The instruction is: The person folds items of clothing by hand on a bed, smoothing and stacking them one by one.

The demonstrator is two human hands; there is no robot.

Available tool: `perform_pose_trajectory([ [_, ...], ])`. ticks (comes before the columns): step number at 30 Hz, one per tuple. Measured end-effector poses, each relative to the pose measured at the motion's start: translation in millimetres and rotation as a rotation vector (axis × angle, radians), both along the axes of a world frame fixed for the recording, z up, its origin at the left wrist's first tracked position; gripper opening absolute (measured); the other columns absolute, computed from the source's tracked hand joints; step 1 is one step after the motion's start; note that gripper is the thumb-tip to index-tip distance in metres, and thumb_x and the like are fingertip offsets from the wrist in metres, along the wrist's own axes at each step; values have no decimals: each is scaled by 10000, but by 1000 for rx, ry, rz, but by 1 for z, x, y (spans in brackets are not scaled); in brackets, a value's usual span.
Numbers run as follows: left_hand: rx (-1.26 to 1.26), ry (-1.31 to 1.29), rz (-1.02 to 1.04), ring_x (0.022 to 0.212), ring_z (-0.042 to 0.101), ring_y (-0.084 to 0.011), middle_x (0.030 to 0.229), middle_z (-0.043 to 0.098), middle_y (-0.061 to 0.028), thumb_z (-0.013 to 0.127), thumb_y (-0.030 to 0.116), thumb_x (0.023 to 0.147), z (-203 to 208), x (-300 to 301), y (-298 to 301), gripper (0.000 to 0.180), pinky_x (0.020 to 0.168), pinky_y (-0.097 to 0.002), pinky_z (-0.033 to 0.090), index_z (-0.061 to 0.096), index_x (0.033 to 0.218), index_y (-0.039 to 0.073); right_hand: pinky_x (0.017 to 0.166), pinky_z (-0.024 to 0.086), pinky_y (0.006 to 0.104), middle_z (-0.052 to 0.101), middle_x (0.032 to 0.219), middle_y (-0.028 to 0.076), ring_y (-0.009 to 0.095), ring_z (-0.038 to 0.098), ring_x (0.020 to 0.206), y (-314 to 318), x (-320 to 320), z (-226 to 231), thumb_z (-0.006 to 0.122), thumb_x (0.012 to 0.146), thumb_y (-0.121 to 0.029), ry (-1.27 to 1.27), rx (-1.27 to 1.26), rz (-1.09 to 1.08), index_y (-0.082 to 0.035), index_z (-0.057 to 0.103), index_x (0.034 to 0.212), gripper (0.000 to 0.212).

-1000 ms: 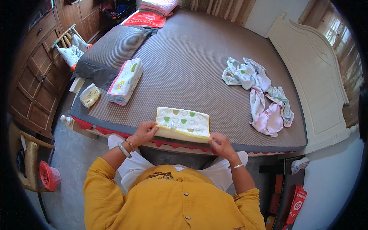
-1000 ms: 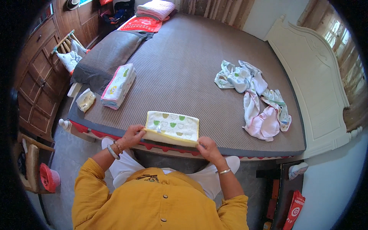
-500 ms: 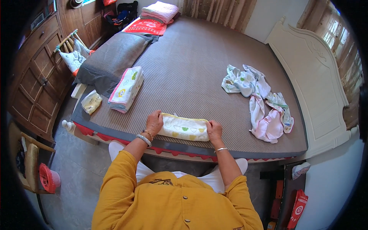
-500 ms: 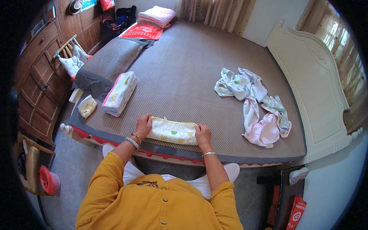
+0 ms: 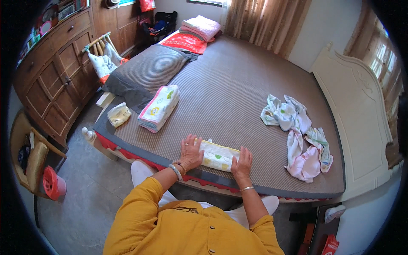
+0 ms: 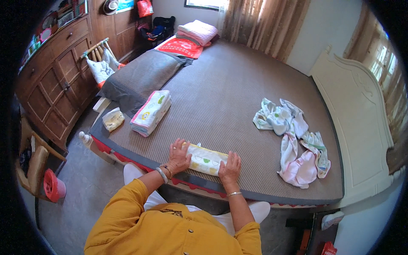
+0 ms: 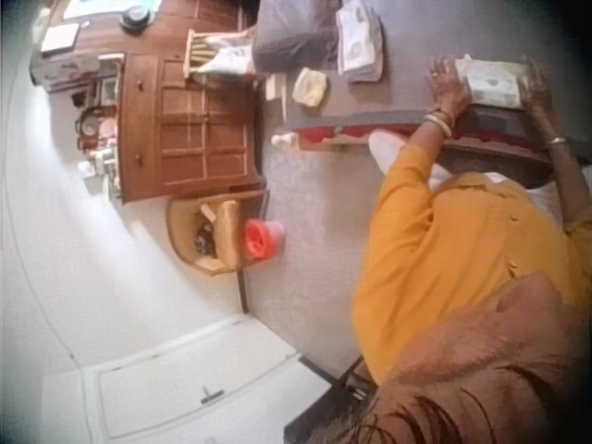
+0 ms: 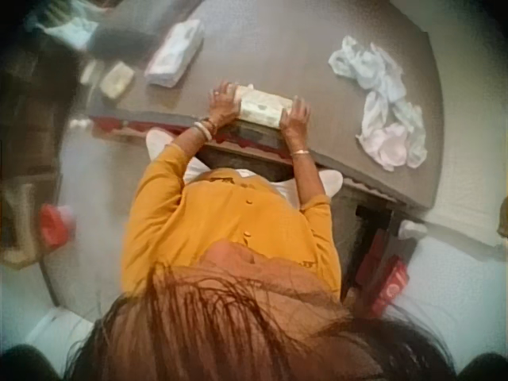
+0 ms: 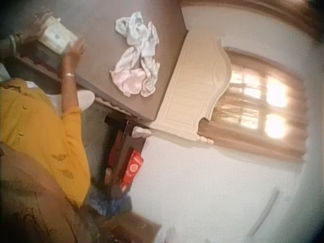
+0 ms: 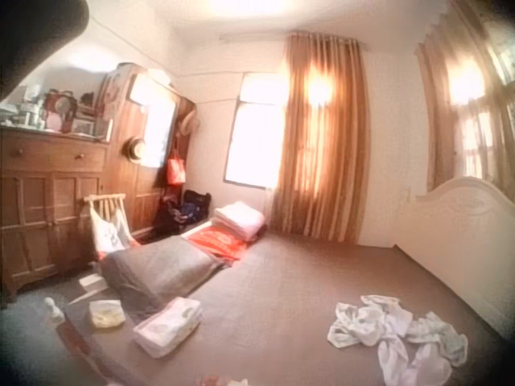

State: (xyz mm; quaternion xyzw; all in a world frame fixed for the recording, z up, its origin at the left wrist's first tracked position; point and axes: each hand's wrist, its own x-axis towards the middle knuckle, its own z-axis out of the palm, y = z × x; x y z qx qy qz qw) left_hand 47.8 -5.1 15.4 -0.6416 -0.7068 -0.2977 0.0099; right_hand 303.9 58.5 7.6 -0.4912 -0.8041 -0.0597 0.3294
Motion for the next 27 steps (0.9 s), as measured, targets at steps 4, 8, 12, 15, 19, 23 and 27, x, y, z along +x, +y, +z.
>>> perform_pose_trajectory([
  [4,-218,-25,-51,1408,251,-418,1463,335,-223,561,269,885,-13,-7,-9,572,1103,-643,181,461,1401,41,1064,347,531,482,1349,226,421,418,1278,-14,3,-7,674,831,-288,-121,-286,-121,-39,497,1366,617],
  [8,-223,-154,-37,1388,294,-414,1432,383,-211,561,261,891,-20,-16,-11,566,1112,-592,234,441,1397,37,1085,336,527,473,1388,221,416,427,1268,-6,37,-18,610,886,-275,-30,-267,-174,-27,485,1382,568],
  [12,-216,-280,47,1230,466,-407,1230,533,-227,606,245,854,-9,-15,-8,591,1060,-518,355,445,1363,-8,1130,309,504,483,1386,244,408,407,1314,-7,64,-31,556,913,-222,74,-347,-251,34,496,1358,517],
  [15,-413,-354,123,1151,537,-460,1219,546,-263,664,241,811,3,-14,4,587,978,-507,451,494,1307,-23,1133,306,507,486,1379,240,409,401,1317,-10,65,-37,568,902,-200,45,-231,-232,40,534,1292,459],
  [19,-554,-448,142,1007,640,-471,1092,640,-313,696,215,733,10,-22,22,465,865,-481,529,641,1085,-84,1128,311,498,489,1370,246,410,410,1306,-13,61,-36,575,893,-199,31,-217,-249,49,545,1265,449],
  [23,-592,-511,119,925,679,-442,982,671,-332,720,235,678,16,-30,27,464,813,-463,541,683,984,-112,1120,319,496,495,1360,235,403,418,1299,-14,59,-32,604,873,-193,52,-211,-263,37,552,1245,440],
  [27,-614,-966,118,827,699,-358,922,697,-236,760,192,672,18,-29,19,445,708,-415,550,679,971,-128,1115,319,501,500,1356,221,391,420,1302,-11,60,-35,623,857,-194,62,-207,-269,23,557,1235,442],
])
